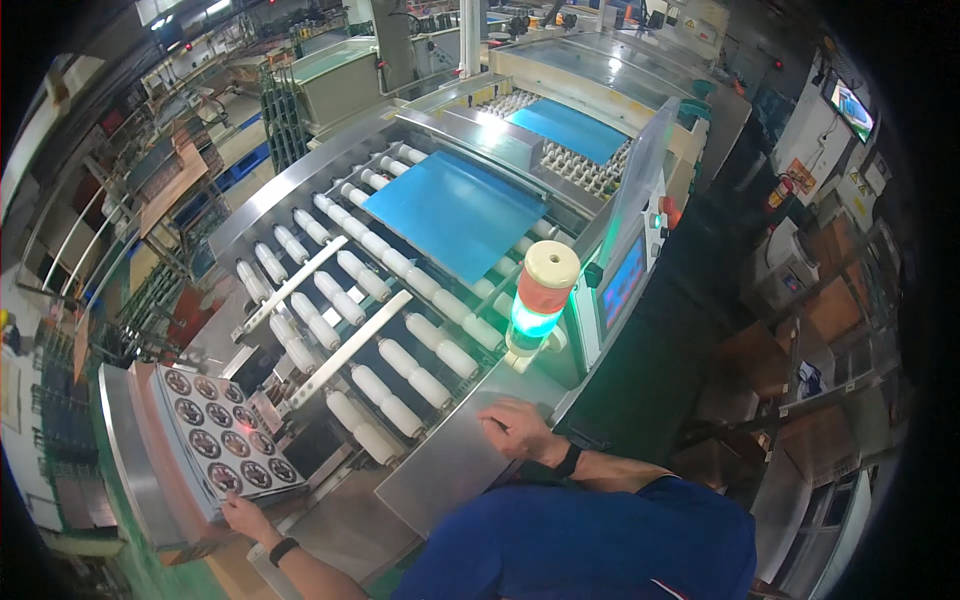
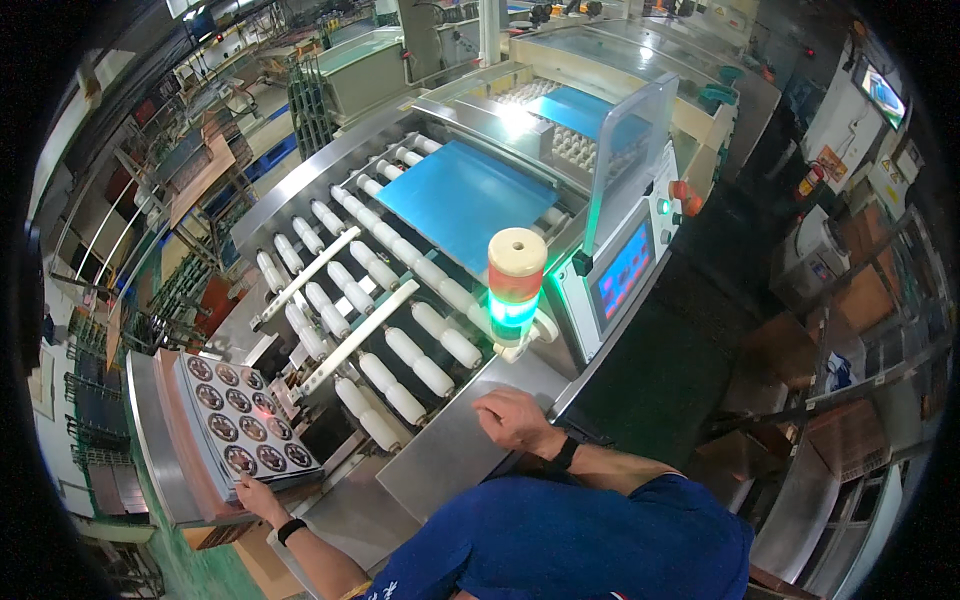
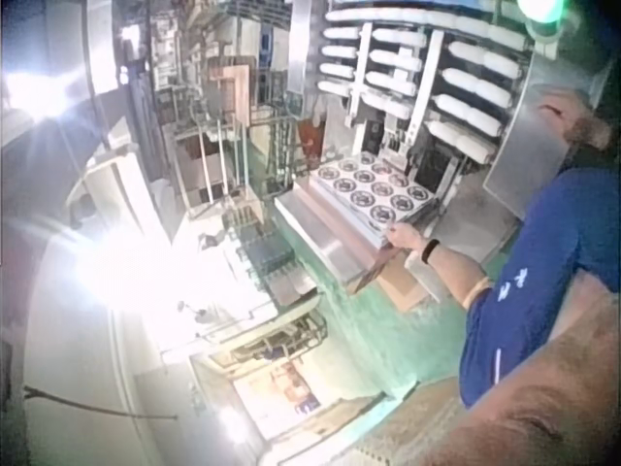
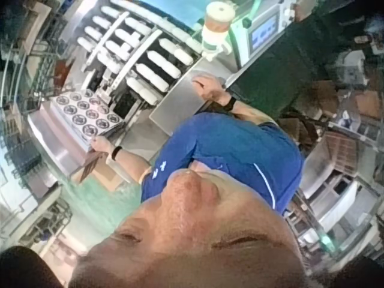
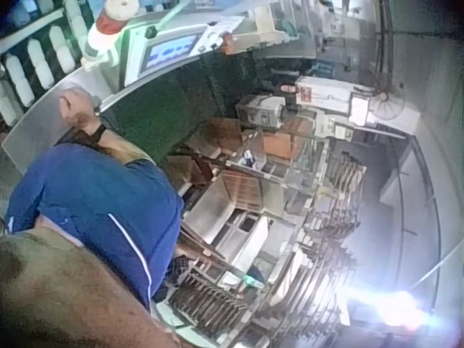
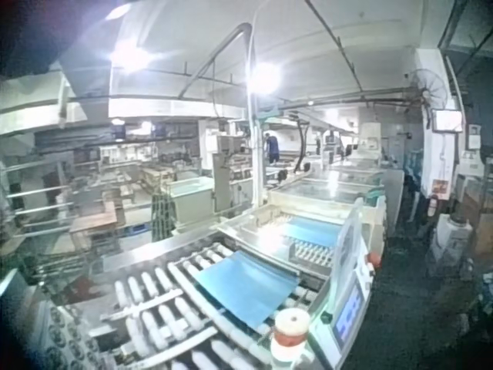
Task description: The person sorts a stack of blue metal sheets and then loads them one by one into an automated processing machine on a factory floor.
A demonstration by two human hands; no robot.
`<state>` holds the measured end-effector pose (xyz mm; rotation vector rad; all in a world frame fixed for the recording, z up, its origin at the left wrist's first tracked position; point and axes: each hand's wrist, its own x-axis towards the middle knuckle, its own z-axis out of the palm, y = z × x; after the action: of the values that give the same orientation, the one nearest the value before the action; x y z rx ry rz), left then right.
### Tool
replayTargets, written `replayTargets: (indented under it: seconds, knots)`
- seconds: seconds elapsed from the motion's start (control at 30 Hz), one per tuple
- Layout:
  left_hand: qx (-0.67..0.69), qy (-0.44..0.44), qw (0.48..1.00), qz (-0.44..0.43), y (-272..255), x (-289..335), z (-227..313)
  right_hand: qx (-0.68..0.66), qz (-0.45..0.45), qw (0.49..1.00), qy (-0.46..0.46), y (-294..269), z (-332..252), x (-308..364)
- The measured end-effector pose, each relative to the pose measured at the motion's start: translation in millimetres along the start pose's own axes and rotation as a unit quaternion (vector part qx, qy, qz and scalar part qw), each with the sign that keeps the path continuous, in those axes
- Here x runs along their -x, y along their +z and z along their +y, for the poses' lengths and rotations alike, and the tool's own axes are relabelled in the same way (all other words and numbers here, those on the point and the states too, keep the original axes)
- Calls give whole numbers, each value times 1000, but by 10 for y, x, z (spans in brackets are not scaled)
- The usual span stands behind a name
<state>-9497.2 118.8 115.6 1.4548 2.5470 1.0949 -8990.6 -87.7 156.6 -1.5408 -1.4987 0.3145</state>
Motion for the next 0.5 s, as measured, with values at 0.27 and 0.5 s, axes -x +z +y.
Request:
replayTargets:
  seconds: [0.27, 0.5]
  knots:
    - [-9, 12, 1000, 12, 36, -36, -63, -8, 8, 1000, -12, 6, 1, -8]
    - [-4, -2, 1000, 2, 40, -30, -53, 2, -3, 1000, -11, -11, 0, -5]
